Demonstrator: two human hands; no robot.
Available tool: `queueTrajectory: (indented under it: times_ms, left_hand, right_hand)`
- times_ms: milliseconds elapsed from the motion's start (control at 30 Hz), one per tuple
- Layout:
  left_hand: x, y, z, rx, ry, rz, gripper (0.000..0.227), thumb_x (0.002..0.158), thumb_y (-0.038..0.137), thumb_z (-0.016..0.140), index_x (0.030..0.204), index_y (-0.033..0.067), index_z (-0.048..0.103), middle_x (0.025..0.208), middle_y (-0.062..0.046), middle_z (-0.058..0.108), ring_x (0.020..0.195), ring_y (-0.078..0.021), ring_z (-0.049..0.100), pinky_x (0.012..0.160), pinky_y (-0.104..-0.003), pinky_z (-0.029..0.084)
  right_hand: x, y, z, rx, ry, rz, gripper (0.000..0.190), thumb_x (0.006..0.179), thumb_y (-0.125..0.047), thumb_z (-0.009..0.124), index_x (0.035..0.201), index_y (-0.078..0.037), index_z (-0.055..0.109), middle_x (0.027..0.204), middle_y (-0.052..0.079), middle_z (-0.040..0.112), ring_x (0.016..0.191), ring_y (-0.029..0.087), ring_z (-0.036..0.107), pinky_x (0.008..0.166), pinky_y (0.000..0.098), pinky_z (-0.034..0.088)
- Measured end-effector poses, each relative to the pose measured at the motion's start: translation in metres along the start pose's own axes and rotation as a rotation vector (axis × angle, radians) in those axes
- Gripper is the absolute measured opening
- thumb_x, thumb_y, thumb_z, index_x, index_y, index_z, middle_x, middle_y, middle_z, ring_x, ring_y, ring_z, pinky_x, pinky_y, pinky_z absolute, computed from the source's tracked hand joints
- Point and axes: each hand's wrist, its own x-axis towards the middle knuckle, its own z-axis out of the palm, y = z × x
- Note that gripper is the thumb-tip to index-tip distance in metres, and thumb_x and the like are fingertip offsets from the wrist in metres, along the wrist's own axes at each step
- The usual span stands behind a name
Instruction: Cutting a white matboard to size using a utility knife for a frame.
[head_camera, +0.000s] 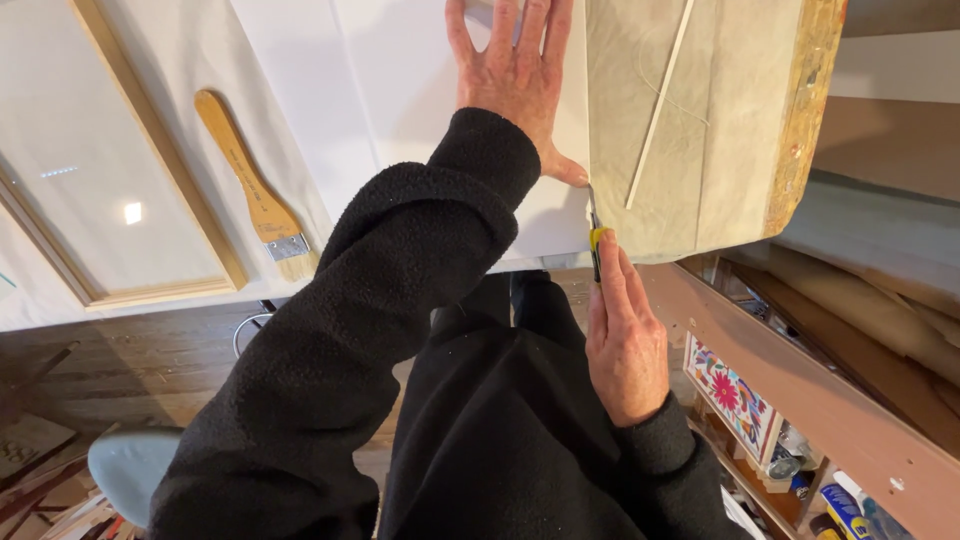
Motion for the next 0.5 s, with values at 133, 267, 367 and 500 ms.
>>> queueTrajectory:
  times_ms: [133,267,367,500]
  left_hand:
    - [0.001,0.001,0.004,0.010,-0.017,0.000,0.172,0.033,0.093,0.078,0.163,0.0008,0.012,0.167,-0.018,0.017,0.152,-0.0423,0.012,0.111,-0.083,0.010]
    - [0.002,0.000,0.007,0.006,-0.014,0.007,0.171,0.033,0.093,0.078,0.162,0.0006,0.013,0.167,-0.018,0.016,0.152,-0.0421,0.011,0.111,-0.083,0.010]
    - [0.002,-0.001,0.007,-0.012,-0.044,0.014,0.169,0.035,0.093,0.079,0.161,0.0005,0.013,0.166,-0.018,0.016,0.152,-0.0416,0.011,0.110,-0.084,0.011]
    - [0.002,-0.001,0.003,-0.013,-0.067,0.019,0.168,0.038,0.092,0.079,0.162,0.0002,0.012,0.166,-0.019,0.016,0.152,-0.0419,0.011,0.110,-0.084,0.013]
  right_hand:
    - [-0.009,0.002,-0.001,0.001,-0.021,0.021,0.062,0.099,0.002,0.056,0.158,-0.007,0.038,0.146,0.025,0.057,0.117,0.043,0.067,0.089,0.0440,0.057]
    - [-0.017,0.003,-0.001,0.009,-0.028,0.016,0.063,0.098,0.003,0.055,0.158,-0.006,0.037,0.147,0.025,0.056,0.117,0.042,0.067,0.089,0.0432,0.058]
    - [-0.023,0.005,0.000,0.007,-0.040,0.029,0.062,0.098,0.003,0.055,0.157,-0.005,0.037,0.147,0.024,0.056,0.117,0.042,0.067,0.088,0.0425,0.058]
    - [-0.030,0.009,0.003,-0.009,-0.023,0.026,0.060,0.098,0.002,0.055,0.156,-0.005,0.038,0.147,0.023,0.056,0.118,0.041,0.066,0.089,0.0424,0.058]
